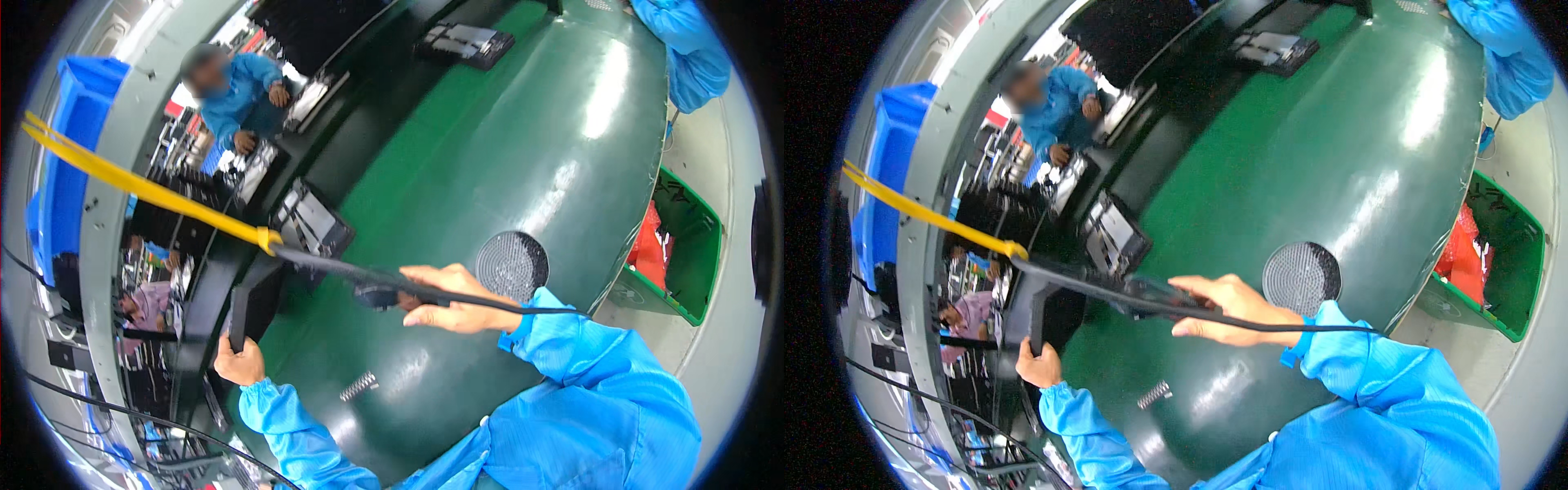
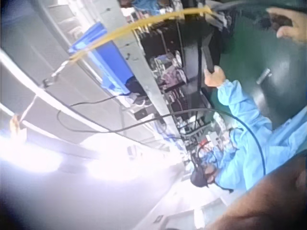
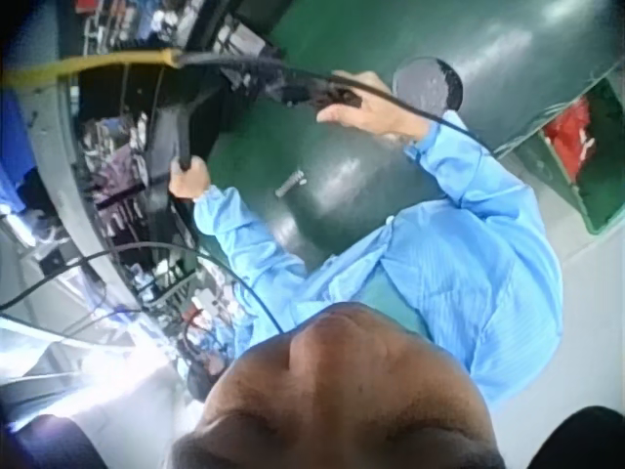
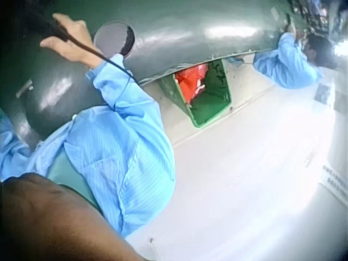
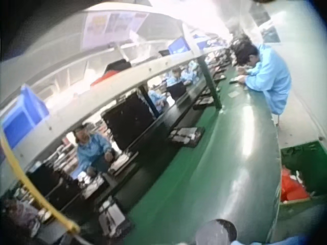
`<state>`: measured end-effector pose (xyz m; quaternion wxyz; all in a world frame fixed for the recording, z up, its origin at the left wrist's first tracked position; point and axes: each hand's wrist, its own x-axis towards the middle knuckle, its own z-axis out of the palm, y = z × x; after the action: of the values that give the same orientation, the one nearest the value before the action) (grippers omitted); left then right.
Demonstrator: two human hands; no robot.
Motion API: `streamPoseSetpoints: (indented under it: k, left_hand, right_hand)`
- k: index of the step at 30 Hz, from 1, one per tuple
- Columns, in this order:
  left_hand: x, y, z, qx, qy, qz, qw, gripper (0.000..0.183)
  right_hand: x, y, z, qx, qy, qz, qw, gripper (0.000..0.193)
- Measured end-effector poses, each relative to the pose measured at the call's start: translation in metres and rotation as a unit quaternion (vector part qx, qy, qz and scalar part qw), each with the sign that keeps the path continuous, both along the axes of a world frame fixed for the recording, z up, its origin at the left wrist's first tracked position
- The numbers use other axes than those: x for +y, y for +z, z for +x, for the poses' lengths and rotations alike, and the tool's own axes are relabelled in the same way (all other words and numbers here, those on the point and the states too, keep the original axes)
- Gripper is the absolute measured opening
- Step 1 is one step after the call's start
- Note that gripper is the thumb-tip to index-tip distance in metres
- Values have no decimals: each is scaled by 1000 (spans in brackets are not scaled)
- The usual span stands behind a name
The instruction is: Assembling internal components into a tablet frame using an electric screwdriver on a factory assembly line.
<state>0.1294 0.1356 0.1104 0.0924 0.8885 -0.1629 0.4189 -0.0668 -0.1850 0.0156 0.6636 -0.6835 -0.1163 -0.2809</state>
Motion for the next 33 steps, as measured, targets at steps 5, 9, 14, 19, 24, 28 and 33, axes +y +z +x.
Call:
streamPoseSetpoints:
  k: [5,9,14,19,24,28,33]
  left_hand:
    - [-46,-1,-91,-34,-195,-8,980,31]
    - [-60,-17,-151,66,-294,75,951,42]
    - [-68,-51,-201,216,-350,165,897,45]
    - [-80,-85,-230,291,-386,96,870,33]
    - [-55,-97,-215,289,-380,1,878,31]
    - [-22,-87,-177,357,-192,-56,912,13]
    - [-19,-88,-164,493,-126,-89,856,16]
  right_hand:
    - [-6,9,1,-1,-7,6,1000,58]
    - [-10,11,-3,58,-8,-12,998,56]
    - [-15,2,1,47,-49,-49,997,56]
    - [-17,-4,0,42,-68,23,997,46]
    - [-12,0,4,34,-73,39,996,40]
    - [-13,0,3,32,-60,43,997,38]
    - [-15,2,1,34,-76,25,996,34]
